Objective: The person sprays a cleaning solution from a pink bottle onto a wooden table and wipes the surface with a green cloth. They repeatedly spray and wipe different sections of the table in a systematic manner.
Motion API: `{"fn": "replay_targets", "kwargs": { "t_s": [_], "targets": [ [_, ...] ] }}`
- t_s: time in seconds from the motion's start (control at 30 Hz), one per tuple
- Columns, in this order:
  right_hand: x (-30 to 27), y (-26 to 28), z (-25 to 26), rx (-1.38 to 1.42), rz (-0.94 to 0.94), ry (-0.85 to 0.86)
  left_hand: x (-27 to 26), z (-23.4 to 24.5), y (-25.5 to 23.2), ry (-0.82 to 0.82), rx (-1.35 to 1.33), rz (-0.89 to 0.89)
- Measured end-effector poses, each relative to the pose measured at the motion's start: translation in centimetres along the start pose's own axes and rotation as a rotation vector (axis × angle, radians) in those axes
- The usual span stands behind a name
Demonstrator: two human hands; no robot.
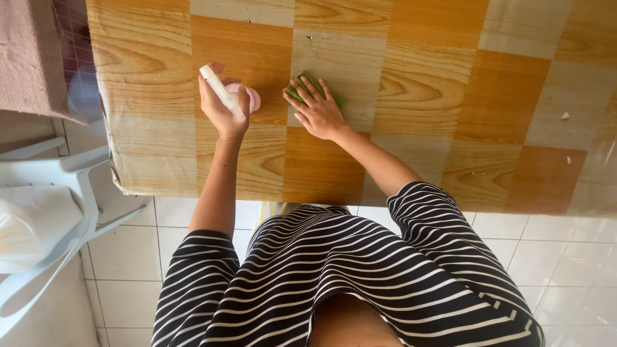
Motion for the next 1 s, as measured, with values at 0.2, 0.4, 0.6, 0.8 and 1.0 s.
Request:
{"fn": "replay_targets", "kwargs": {
  "t_s": [0.2,0.4,0.6,0.8,1.0],
  "targets": [
    [5.4,-3.0,2.6,-0.068,0.199,-0.031,1.3,-1.3,0.3,-0.03,-0.009,-0.064],
    [13.6,-8.3,9.5,-0.003,-0.045,0.005,3.2,-2.0,1.1,-0.03,-0.006,-0.03],
    [13.4,-7.7,9.3,0.057,-0.179,-0.066,3.2,-2.0,0.8,-0.026,0.005,-0.079],
    [6.9,-0.4,4.1,0.027,0.145,-0.291,3.6,-1.8,0.7,-0.044,-0.004,-0.08],
    [4.8,0.4,3.0,0.045,0.213,-0.2,6.4,-3.3,1.0,-0.027,0.017,-0.112]
  ]
}}
Point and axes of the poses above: each hand's wrist, its own x-axis towards the middle knuckle, its own z-axis out of the back of the hand, y = z × x, the point moved 8 cm from there along x, towards the middle knuckle, and after that the axes turned 3 degrees about x, right-handed, at the moved point
